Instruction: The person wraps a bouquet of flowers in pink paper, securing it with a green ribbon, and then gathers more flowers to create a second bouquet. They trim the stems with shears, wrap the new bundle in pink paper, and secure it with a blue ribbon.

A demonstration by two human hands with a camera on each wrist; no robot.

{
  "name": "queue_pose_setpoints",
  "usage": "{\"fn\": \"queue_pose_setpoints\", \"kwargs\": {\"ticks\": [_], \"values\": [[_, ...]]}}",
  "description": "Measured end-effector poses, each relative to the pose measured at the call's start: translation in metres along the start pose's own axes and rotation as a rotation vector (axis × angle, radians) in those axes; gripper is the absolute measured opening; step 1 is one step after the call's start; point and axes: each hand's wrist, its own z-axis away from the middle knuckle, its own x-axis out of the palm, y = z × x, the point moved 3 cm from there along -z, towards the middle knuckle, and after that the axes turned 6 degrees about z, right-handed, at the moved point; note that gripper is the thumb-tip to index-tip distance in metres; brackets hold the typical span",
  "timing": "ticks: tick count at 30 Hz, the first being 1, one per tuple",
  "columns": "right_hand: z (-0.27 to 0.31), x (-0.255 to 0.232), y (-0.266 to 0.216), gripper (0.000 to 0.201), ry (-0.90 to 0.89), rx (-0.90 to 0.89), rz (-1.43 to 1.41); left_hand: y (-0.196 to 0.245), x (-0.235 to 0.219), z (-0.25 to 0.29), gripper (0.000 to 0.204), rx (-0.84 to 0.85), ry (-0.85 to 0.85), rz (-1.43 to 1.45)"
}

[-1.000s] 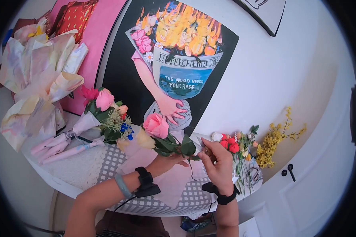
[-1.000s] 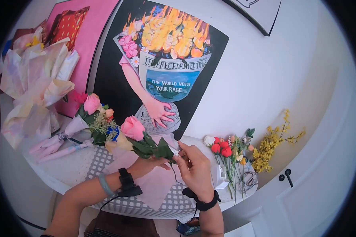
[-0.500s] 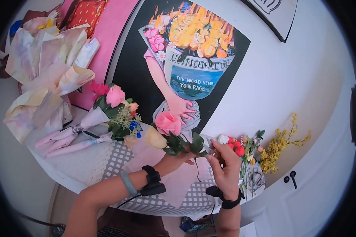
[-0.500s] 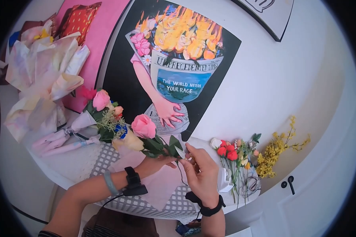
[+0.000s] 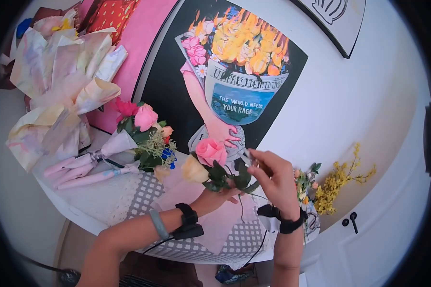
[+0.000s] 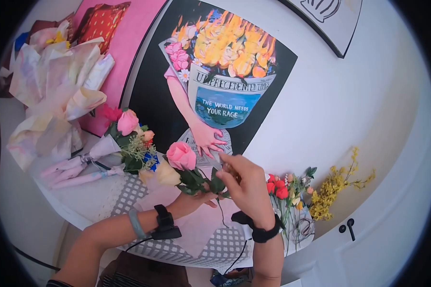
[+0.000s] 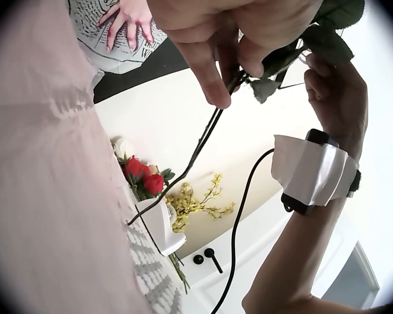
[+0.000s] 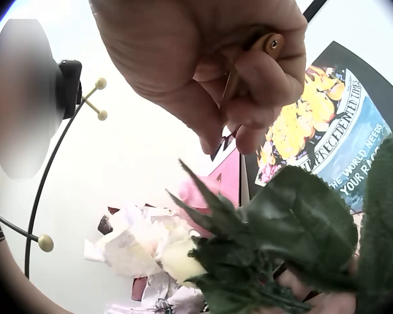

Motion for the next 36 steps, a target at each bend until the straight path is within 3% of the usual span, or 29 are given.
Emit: {"fn": "queue_pose_setpoints", "kwargs": {"ticks": [4, 7, 11, 12, 16, 17, 19, 22, 25, 29, 31, 34, 36], "values": [[0.021, 0.002, -0.011, 0.028, 0.081, -0.076, 0.037, -0.007, -0.007, -0.002, 0.017, 0.024, 0.075, -0.012], [0.032, 0.012, -0.025, 0.029, 0.002, -0.011, 0.001, -0.008, -0.010, -0.002, 0.018, 0.062, 0.155, -0.043], [0.043, 0.042, 0.010, 0.033, -0.023, -0.200, 0.150, -0.006, -0.014, -0.002, 0.019, 0.096, 0.204, -0.106], [0.046, 0.041, 0.019, 0.031, 0.032, -0.200, 0.137, -0.002, -0.012, -0.001, 0.010, -0.015, 0.210, -0.079], [0.060, 0.004, 0.050, 0.025, 0.269, 0.154, 0.097, -0.007, -0.018, -0.006, 0.008, -0.011, 0.201, -0.043], [0.069, 0.001, 0.079, 0.025, 0.316, 0.185, 0.089, -0.011, -0.020, -0.007, 0.013, 0.051, 0.241, 0.032], [0.086, -0.004, 0.118, 0.020, 0.311, 0.445, 0.058, -0.005, -0.019, -0.008, 0.009, 0.040, 0.232, -0.050], [0.118, 0.022, 0.187, 0.021, 0.036, 0.346, 0.532, -0.004, -0.017, -0.009, 0.006, 0.030, 0.215, -0.111], [0.139, 0.055, 0.214, 0.021, -0.226, 0.541, 0.601, -0.002, -0.016, -0.010, 0.007, -0.012, 0.155, -0.183], [0.155, 0.069, 0.241, 0.023, -0.238, 0.577, 0.629, 0.002, -0.015, -0.009, 0.007, -0.030, 0.150, -0.154], [0.147, 0.059, 0.218, 0.025, -0.247, 0.556, 0.675, 0.002, -0.013, -0.008, 0.007, -0.028, 0.153, -0.126], [0.136, 0.049, 0.189, 0.023, 0.053, 0.287, 0.810, -0.002, -0.016, -0.009, 0.007, -0.010, 0.153, -0.093], [0.126, 0.044, 0.161, 0.024, 0.017, 0.350, 0.595, -0.005, -0.018, -0.009, 0.007, 0.005, 0.153, -0.086]]}}
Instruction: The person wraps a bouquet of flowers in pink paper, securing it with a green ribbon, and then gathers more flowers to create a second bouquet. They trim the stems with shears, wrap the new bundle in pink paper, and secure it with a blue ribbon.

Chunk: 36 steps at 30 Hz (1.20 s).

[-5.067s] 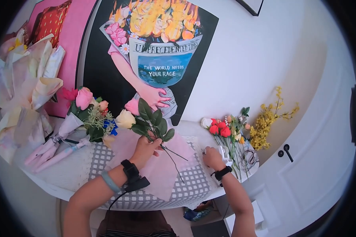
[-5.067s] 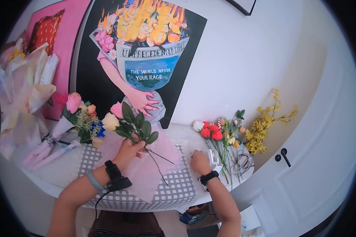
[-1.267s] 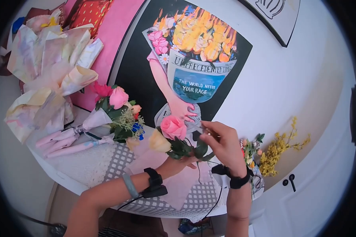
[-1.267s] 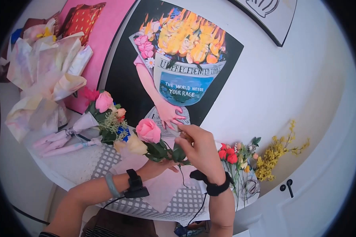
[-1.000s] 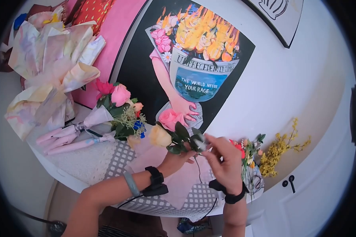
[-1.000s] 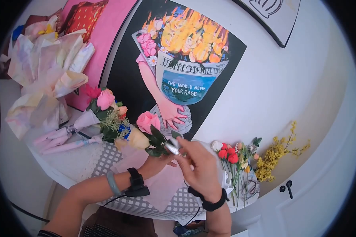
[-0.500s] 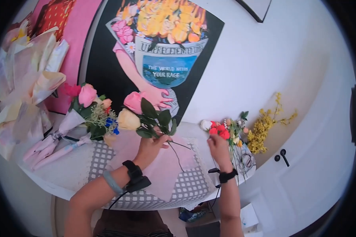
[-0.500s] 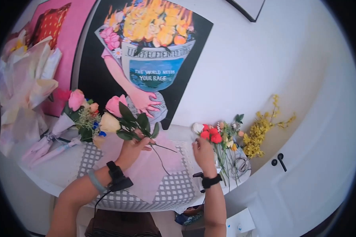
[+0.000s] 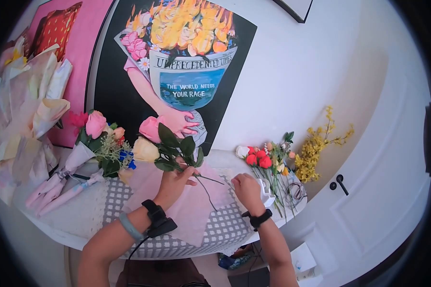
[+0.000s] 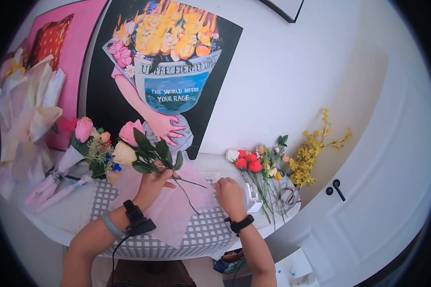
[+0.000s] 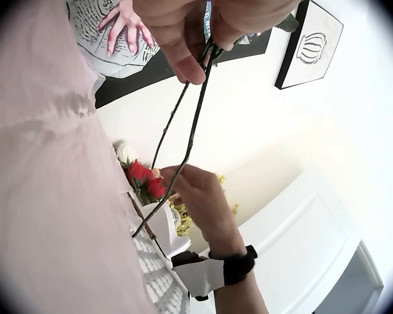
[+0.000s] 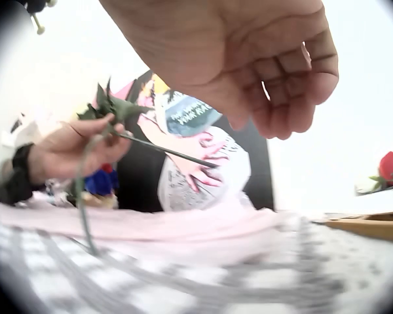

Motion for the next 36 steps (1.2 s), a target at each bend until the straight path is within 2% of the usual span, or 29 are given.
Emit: {"fn": "queue_pose_setpoints", "kwargs": {"ticks": [2, 5, 6, 9, 13, 14, 17, 18, 21, 24, 27, 30, 33, 36], "values": [[0.003, -0.025, -0.035, 0.024, -0.143, 0.005, -0.221, -0.001, 0.002, 0.001, 0.008, 0.015, 0.012, -0.004], [0.016, -0.023, -0.072, 0.023, -0.374, -0.053, -0.501, 0.001, 0.004, 0.003, 0.009, 0.011, 0.014, 0.018], [0.019, -0.018, -0.080, 0.018, -0.408, -0.029, -0.552, 0.000, 0.004, 0.003, 0.010, 0.008, 0.014, 0.043], [0.020, -0.008, -0.081, 0.014, -0.367, -0.052, -0.531, 0.005, 0.004, 0.002, 0.012, 0.033, 0.029, 0.053], [0.015, -0.032, -0.074, 0.011, 0.095, -0.152, -0.178, 0.017, 0.002, 0.001, 0.011, 0.002, 0.016, 0.004], [0.013, -0.037, -0.072, 0.017, 0.081, -0.140, -0.150, 0.017, 0.000, 0.002, 0.012, -0.002, 0.033, 0.006], [0.004, -0.048, -0.075, 0.022, 0.275, -0.185, -0.120, 0.014, 0.002, 0.004, 0.014, -0.027, 0.040, -0.005], [0.000, -0.050, -0.074, 0.023, 0.339, -0.266, -0.084, 0.014, 0.001, 0.005, 0.015, -0.040, 0.016, -0.024], [0.002, -0.031, -0.053, 0.025, 0.077, -0.335, -0.185, 0.014, 0.006, 0.005, 0.016, -0.075, -0.052, -0.008], [0.010, -0.013, -0.046, 0.019, -0.102, -0.292, -0.421, 0.012, 0.008, 0.006, 0.015, -0.139, -0.110, 0.049], [0.019, -0.019, -0.050, 0.016, -0.480, 0.015, -0.807, 0.009, 0.008, 0.008, 0.015, -0.221, -0.116, 0.084], [0.026, -0.021, -0.053, 0.017, -0.359, -0.053, -0.699, 0.006, 0.010, 0.008, 0.015, -0.216, -0.082, 0.030], [0.031, -0.020, -0.053, 0.017, -0.205, -0.127, -0.653, 0.005, 0.002, 0.007, 0.015, -0.250, -0.135, -0.252], [0.035, -0.015, -0.056, 0.017, -0.181, -0.164, -0.626, 0.004, -0.001, 0.007, 0.016, -0.383, -0.187, -0.094]]}}
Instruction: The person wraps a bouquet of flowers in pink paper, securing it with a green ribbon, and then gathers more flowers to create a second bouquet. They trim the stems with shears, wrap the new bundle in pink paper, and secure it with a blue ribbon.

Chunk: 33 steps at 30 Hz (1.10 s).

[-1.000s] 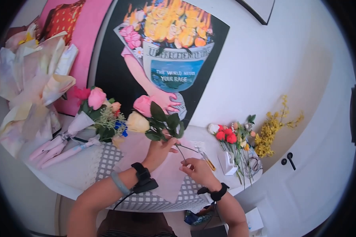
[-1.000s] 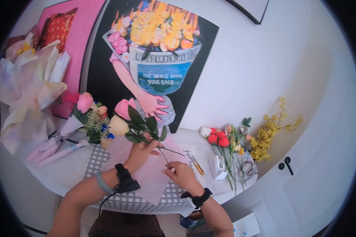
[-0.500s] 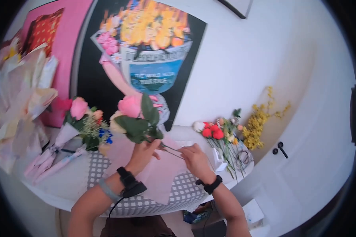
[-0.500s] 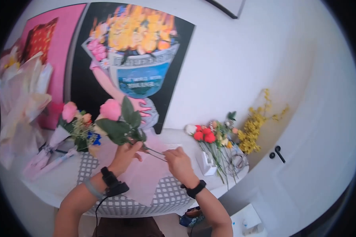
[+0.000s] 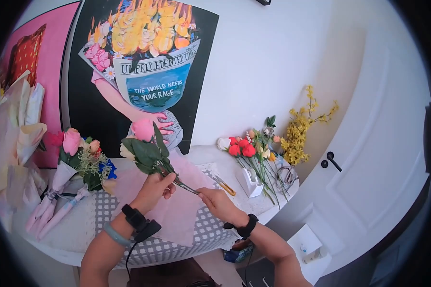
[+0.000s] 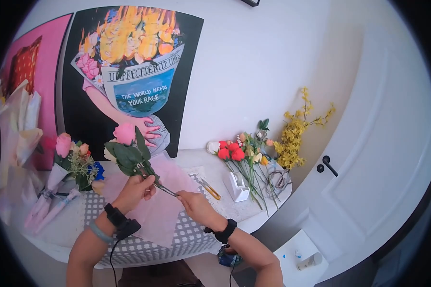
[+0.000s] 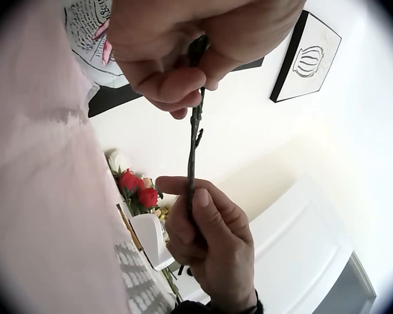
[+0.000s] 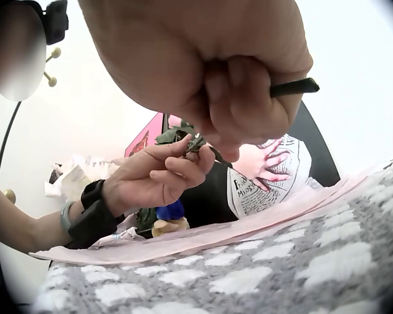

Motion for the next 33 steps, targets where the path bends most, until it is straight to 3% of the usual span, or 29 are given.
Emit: {"fn": "queue_pose_setpoints", "kwargs": {"ticks": [6, 12, 14, 16, 18, 22, 24, 27, 30, 33], "values": [[0.001, 0.000, 0.003, 0.018, -0.015, 0.025, 0.068, 0.000, 0.014, 0.002, 0.018, 0.050, 0.089, 0.273], [0.002, -0.005, 0.000, 0.020, -0.111, 0.054, 0.079, -0.013, 0.008, 0.001, 0.020, 0.060, 0.138, 0.157], [0.004, -0.031, 0.015, 0.022, 0.079, -0.059, 0.081, -0.010, 0.006, 0.000, 0.021, 0.060, 0.131, 0.141], [0.005, -0.082, 0.051, 0.021, 0.175, 0.246, 0.175, -0.011, 0.007, 0.001, 0.022, 0.045, 0.121, 0.132], [0.018, -0.131, 0.115, 0.021, 0.334, 0.388, 0.409, -0.012, 0.009, 0.002, 0.022, 0.025, 0.111, 0.127], [0.085, -0.172, 0.261, 0.020, 0.139, 0.817, 0.993, -0.013, 0.010, 0.001, 0.022, 0.022, 0.077, 0.122], [0.102, -0.170, 0.241, 0.021, 0.123, 0.889, 0.981, -0.014, 0.010, 0.000, 0.023, 0.003, 0.076, 0.121], [0.126, -0.163, 0.274, 0.022, 0.110, 1.024, 0.839, -0.015, 0.010, 0.001, 0.022, 0.008, 0.063, 0.120], [0.146, -0.164, 0.303, 0.017, 0.158, 0.964, 0.921, -0.014, 0.012, 0.001, 0.021, -0.014, 0.068, 0.120], [0.133, -0.172, 0.280, 0.014, 0.335, 0.753, 0.959, -0.015, 0.011, 0.002, 0.021, 0.013, 0.044, 0.106]]}}
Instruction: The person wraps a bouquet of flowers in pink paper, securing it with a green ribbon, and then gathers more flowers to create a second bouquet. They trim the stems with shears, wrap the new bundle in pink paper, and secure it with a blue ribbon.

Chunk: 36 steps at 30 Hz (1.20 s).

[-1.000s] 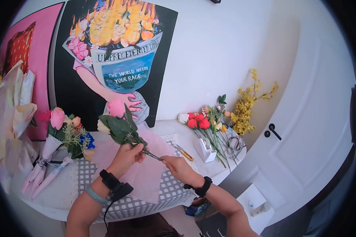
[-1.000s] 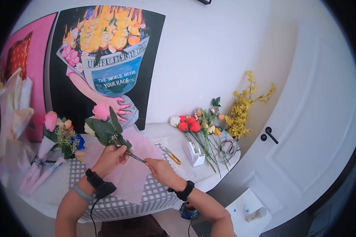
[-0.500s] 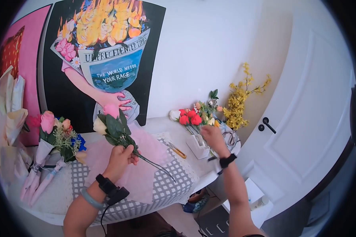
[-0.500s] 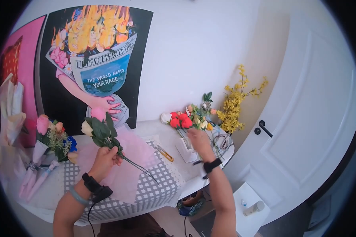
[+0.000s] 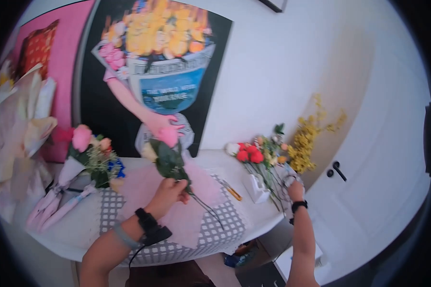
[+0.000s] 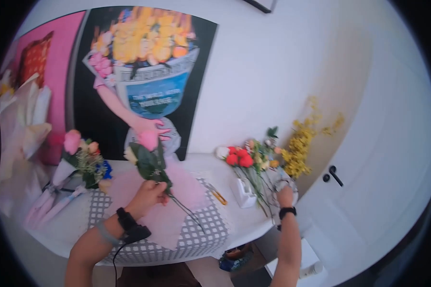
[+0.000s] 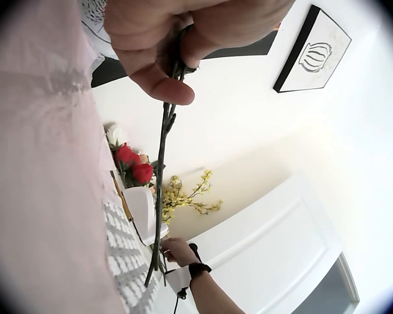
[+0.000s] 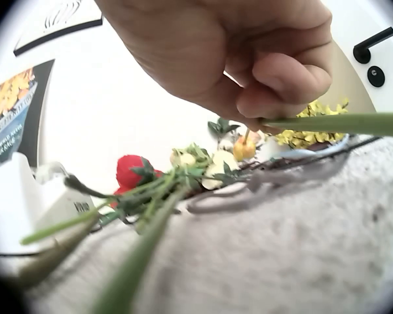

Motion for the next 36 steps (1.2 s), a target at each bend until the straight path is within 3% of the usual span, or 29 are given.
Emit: {"fn": "queue_pose_setpoints", "kwargs": {"ticks": [2, 5, 7, 9, 11, 13, 14, 19, 22, 25, 33, 36], "values": [[-0.009, -0.012, -0.004, 0.011, 0.208, 0.026, -0.086, 0.002, 0.001, 0.000, 0.021, -0.002, 0.004, 0.006], [0.005, -0.092, -0.075, 0.008, 0.217, 0.054, -0.692, -0.001, 0.000, -0.003, 0.022, -0.009, -0.025, -0.016], [0.023, -0.125, -0.128, 0.005, 0.171, -0.130, -0.871, -0.002, -0.001, -0.003, 0.023, -0.011, -0.043, -0.032], [0.056, -0.165, -0.186, 0.006, -0.040, -0.237, -1.075, -0.002, 0.000, -0.004, 0.023, -0.004, -0.056, -0.035], [0.088, -0.175, -0.229, 0.005, -0.195, -0.320, -1.140, -0.002, -0.001, -0.004, 0.024, 0.016, -0.072, -0.028], [0.112, -0.177, -0.259, 0.004, -0.234, -0.488, -1.071, 0.000, -0.002, -0.005, 0.024, 0.050, -0.091, -0.016], [0.120, -0.176, -0.271, 0.004, -0.314, -0.513, -1.102, 0.000, -0.002, -0.005, 0.023, 0.068, -0.101, -0.006], [0.131, -0.170, -0.294, 0.005, -0.372, -0.552, -1.008, 0.005, 0.000, -0.003, 0.025, 0.104, -0.150, 0.033], [0.130, -0.165, -0.299, 0.007, -0.356, -0.651, -0.940, 0.009, 0.002, -0.001, 0.026, 0.107, -0.181, 0.040], [0.133, -0.168, -0.305, 0.008, -0.169, -0.798, -0.836, 0.010, 0.005, 0.000, 0.025, 0.113, -0.209, 0.050], [0.136, -0.175, -0.308, 0.009, -0.131, -0.855, -0.619, 0.007, -0.002, -0.001, 0.023, 0.066, -0.157, 0.009], [0.127, -0.178, -0.303, 0.008, -0.117, -0.839, -0.606, 0.006, -0.004, -0.003, 0.022, 0.129, -0.044, -0.034]]}}
